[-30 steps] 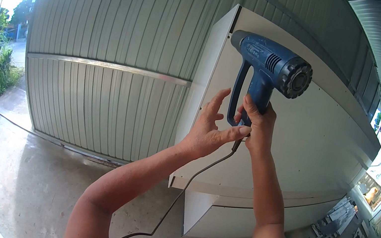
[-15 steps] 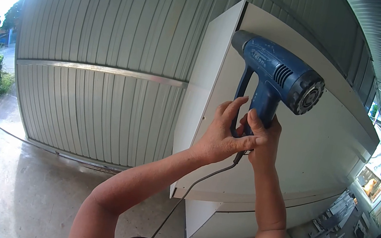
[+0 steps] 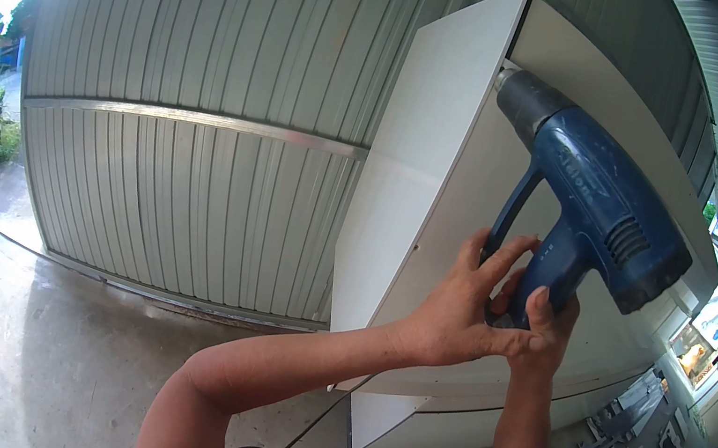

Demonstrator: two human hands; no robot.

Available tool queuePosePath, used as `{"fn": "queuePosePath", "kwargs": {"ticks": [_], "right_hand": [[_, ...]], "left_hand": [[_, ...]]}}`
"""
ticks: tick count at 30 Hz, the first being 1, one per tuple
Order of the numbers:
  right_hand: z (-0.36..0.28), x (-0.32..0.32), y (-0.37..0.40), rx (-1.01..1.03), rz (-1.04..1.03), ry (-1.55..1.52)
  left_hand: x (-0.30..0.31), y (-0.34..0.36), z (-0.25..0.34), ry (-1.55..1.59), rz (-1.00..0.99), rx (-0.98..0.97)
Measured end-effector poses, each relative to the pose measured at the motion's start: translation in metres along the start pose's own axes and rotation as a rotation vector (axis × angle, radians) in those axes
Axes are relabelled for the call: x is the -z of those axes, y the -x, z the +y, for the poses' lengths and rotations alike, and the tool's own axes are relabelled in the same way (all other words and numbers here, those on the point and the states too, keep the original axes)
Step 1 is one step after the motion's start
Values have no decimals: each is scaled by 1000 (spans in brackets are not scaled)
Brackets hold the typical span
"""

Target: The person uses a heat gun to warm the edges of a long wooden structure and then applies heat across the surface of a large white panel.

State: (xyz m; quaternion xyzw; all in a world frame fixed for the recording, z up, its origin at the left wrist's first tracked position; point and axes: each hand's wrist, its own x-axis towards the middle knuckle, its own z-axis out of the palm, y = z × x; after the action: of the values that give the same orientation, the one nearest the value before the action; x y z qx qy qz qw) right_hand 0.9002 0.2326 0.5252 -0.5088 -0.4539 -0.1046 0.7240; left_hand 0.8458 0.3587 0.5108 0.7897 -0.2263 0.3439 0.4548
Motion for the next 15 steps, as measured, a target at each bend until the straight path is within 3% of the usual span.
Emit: {"fn": "queuePosePath", "kwargs": {"ticks": [9,11,15], "right_hand": [[27,7,-9,-14,33,122],[29,6,-8,-16,46,1],[34,7,-1,-49,102,-27]], "left_hand": [[7,-12,-25,-16,-30,-106],[6,-14,-29,-4,0,-163],[9,-12,-27,208,-31,-56]]}}
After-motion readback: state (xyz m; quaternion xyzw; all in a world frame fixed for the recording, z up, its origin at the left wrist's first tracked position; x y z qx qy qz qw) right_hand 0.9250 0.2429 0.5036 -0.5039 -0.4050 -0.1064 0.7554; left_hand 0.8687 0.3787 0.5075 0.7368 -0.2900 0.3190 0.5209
